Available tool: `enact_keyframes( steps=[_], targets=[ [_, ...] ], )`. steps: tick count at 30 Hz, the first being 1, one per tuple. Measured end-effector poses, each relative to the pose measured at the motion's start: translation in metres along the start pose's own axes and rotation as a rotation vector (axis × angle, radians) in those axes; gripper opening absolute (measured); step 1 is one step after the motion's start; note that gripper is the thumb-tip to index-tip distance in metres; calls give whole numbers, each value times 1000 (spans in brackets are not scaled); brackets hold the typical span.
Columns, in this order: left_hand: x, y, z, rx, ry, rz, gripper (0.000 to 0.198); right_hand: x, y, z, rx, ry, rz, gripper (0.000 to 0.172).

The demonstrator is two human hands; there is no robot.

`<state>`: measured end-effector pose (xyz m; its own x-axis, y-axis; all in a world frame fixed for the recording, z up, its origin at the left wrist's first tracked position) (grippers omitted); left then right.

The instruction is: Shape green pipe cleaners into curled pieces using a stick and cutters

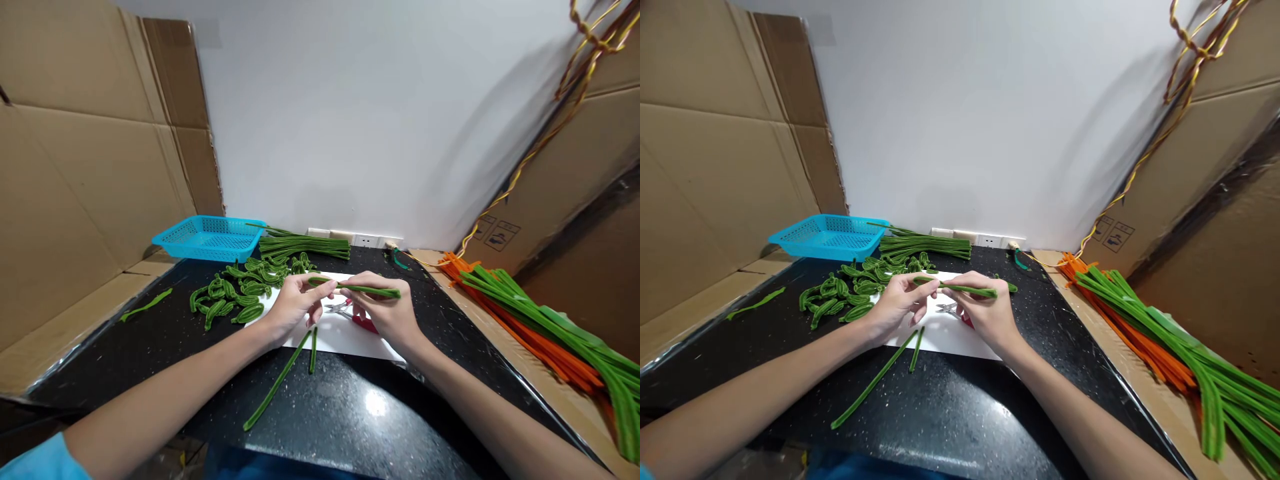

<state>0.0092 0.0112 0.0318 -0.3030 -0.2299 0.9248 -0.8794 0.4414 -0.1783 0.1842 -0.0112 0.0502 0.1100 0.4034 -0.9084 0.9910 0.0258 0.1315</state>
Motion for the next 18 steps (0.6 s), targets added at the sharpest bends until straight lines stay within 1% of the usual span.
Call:
enact_keyframes(
  steps=[3,8,14,18],
  targets=[
    [-1,1,1,16,21,17,34,1,-1,0,-14,-36,-34,22],
    [-3,1,2,43,71,60,34,2,-1,-1,-47,-34,-34,22],
    [-3,0,2,-19,119,104,31,5,0,-2,-94,-38,-32,23],
    [-4,0,2,-11,125,115,26,6,-1,-1,-118,-103,-47,26]
  ],
)
Point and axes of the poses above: each hand's wrist, its own z-axis away from the middle knuckle, its own y-axis out of the back of the hand, x = y × z, the point moved 3 cm from there along -z, towards the middle knuckle, and after that the axes turned 7 degrees about -y, right-handed, at the moved point
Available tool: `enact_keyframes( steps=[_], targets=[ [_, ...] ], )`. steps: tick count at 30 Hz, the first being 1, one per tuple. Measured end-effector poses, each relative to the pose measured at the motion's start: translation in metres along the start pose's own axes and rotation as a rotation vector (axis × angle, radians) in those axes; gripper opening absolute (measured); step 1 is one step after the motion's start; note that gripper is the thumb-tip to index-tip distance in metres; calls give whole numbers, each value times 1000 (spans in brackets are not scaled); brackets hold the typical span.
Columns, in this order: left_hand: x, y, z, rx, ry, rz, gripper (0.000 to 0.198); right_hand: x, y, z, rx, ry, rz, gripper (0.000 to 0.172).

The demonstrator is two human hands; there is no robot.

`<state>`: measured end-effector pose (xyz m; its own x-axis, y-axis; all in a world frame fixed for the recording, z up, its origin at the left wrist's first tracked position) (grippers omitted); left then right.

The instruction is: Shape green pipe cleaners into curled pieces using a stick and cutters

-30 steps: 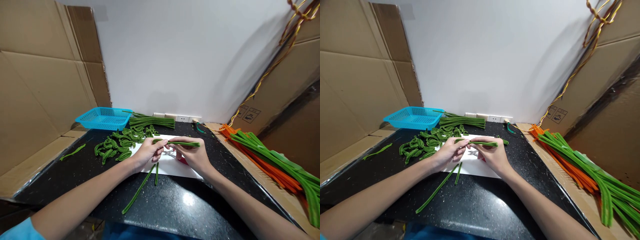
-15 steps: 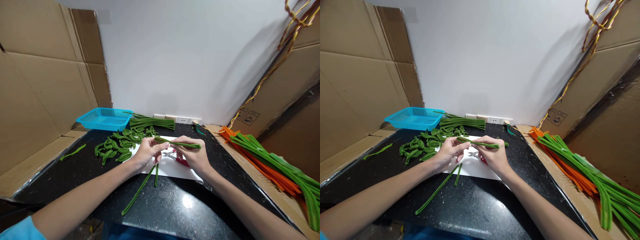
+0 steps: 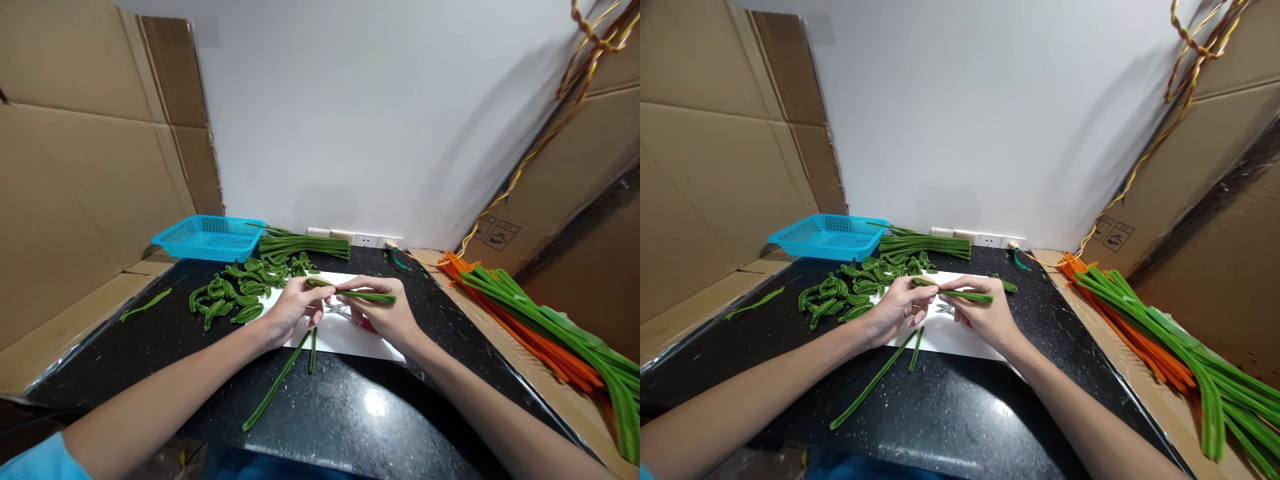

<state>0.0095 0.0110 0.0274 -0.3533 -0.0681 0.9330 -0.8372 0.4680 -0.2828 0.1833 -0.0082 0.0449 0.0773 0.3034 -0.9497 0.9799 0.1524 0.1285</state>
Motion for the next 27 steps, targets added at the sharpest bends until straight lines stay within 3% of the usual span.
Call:
enact_keyframes(
  steps=[13,27],
  targets=[
    [3,0,1,-26,11,-96,26,-3,-3,-1,-16,-68,-30,32],
    [5,-3,2,-20,-40,-131,27,-3,-7,0,68,-75,-53,33]
  ],
)
Point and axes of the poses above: each hand's wrist, its own z-axis away from the middle knuckle, its own y-axis out of the back of the hand, x = y × z, the point moved 3 cm from there along -z, towards the middle knuckle, and after that the axes turned 7 degrees about -y, right-handed, at the moved point
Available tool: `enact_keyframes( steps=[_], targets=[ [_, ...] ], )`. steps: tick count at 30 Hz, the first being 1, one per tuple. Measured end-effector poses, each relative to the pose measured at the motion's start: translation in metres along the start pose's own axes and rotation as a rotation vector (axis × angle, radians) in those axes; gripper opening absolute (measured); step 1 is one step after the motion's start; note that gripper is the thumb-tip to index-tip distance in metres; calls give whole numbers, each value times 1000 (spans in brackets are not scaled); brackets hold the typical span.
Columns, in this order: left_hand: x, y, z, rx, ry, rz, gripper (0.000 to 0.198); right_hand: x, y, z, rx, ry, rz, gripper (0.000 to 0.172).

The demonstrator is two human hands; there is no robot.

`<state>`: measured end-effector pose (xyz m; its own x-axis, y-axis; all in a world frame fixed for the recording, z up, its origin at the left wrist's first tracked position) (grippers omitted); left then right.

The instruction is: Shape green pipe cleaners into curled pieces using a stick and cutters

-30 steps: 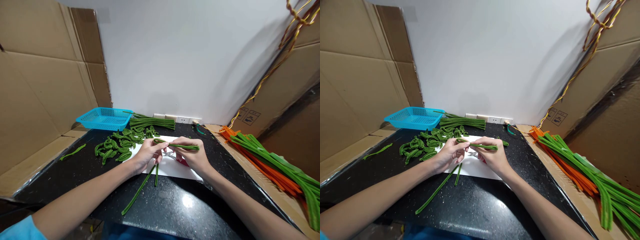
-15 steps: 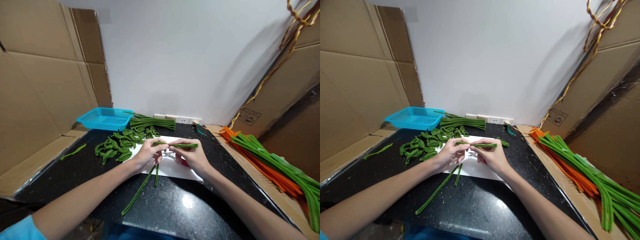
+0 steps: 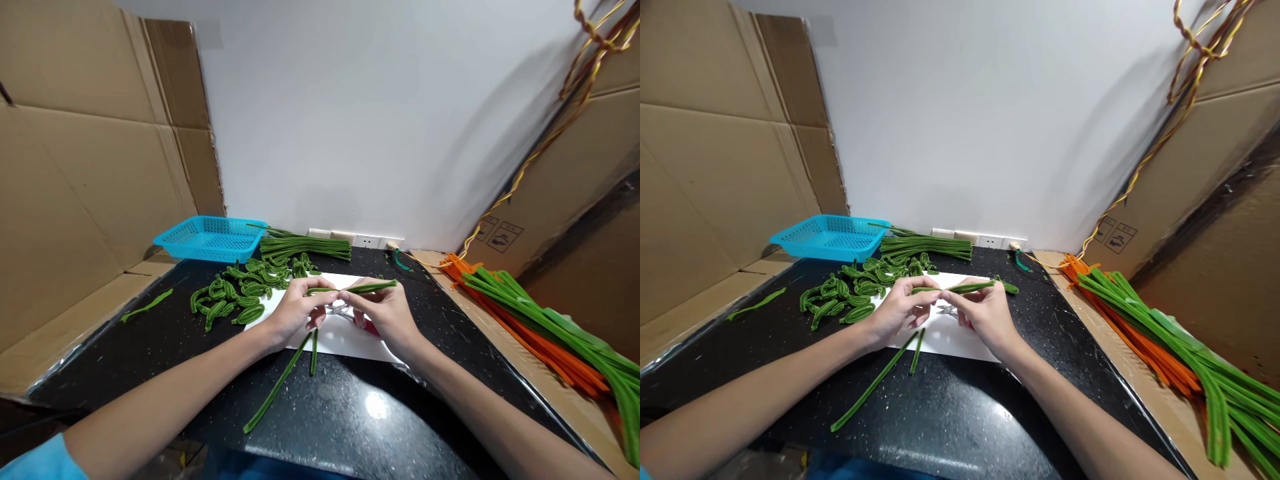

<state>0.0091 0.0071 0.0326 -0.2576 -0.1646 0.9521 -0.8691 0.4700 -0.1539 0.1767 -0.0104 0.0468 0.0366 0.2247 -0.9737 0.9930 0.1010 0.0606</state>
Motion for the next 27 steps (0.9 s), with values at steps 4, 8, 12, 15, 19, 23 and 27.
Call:
enact_keyframes(
  steps=[4,8,12,15,19,23,27],
  targets=[
    [6,-1,3,36,-117,-120,27,3,-2,1,2,-39,-53,38],
    [11,-4,5,76,-198,-165,27,10,-9,2,3,-122,-194,39],
    [6,-6,3,86,-97,-55,26,11,-10,2,37,-123,-195,38],
    [1,-5,1,106,0,64,22,8,-4,0,39,-49,-102,34],
    [-1,-4,2,118,101,169,19,0,4,0,-29,102,74,26],
    [-2,-5,2,69,109,173,21,-2,7,1,32,128,102,29],
    [-4,-5,1,47,61,111,24,3,6,2,59,80,76,30]
  ],
)
Point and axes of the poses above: each hand's wrist, its own z-axis away from the middle knuckle, its own y-axis out of the back of the hand, x = y × z, the point moved 3 cm from there along -z, towards the middle knuckle, and after that the axes turned 7 degrees about -y, right-handed, at the moved point
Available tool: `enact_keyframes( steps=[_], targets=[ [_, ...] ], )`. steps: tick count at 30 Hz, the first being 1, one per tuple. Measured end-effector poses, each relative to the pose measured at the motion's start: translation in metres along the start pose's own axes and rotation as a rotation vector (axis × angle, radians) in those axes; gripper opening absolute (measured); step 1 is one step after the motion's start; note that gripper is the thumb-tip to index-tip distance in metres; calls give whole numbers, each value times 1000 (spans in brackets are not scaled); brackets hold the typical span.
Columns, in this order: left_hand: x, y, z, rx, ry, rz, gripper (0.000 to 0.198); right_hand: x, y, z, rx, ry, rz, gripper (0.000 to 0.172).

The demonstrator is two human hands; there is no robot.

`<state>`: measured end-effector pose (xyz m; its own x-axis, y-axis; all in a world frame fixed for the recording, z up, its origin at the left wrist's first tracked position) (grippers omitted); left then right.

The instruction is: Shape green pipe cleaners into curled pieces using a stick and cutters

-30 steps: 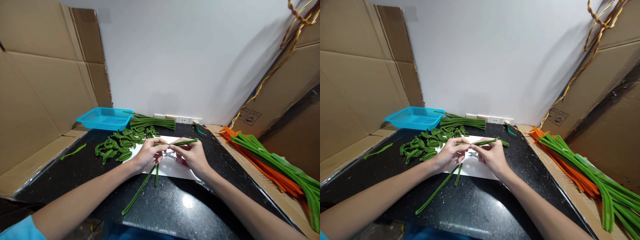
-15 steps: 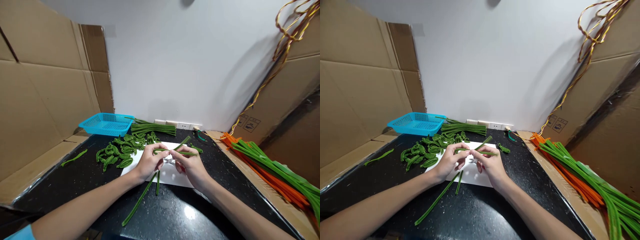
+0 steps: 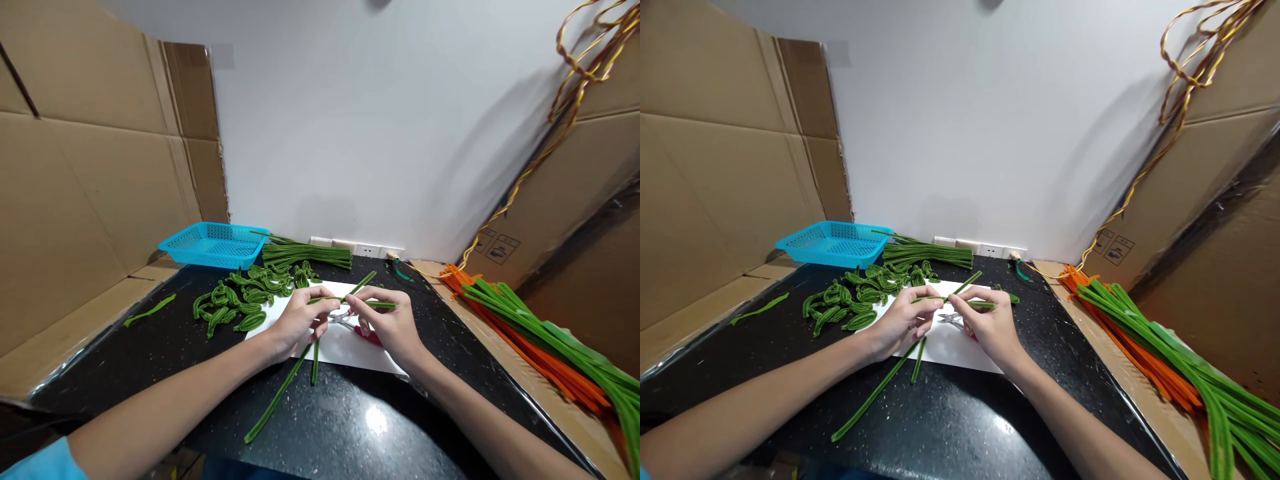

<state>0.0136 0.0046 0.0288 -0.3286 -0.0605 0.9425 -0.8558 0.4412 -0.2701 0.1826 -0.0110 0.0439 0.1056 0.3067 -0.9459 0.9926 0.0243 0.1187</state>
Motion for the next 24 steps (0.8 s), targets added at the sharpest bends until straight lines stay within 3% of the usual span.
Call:
enact_keyframes(
  steps=[3,8,14,24],
  targets=[
    [-1,1,-1,34,-4,-21,24,1,-2,1,-20,54,123,28],
    [-2,3,-1,48,15,-61,21,-5,-3,4,-22,264,364,17],
    [-1,3,-1,50,18,-52,23,-9,-1,5,-49,451,472,5],
    [-2,4,-2,58,39,-34,26,-9,-1,7,-23,515,528,7]
  ],
)
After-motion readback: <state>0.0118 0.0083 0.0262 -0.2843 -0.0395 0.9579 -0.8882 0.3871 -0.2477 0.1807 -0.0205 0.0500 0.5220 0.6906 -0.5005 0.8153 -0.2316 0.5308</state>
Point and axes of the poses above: each hand's wrist, its own z-axis away from the middle knuckle, its own y-axis out of the back of the hand, x = y × z, the point moved 3 cm from there along -z, towards the middle knuckle, and after that the axes turned 7 degrees about -y, right-handed, at the moved point
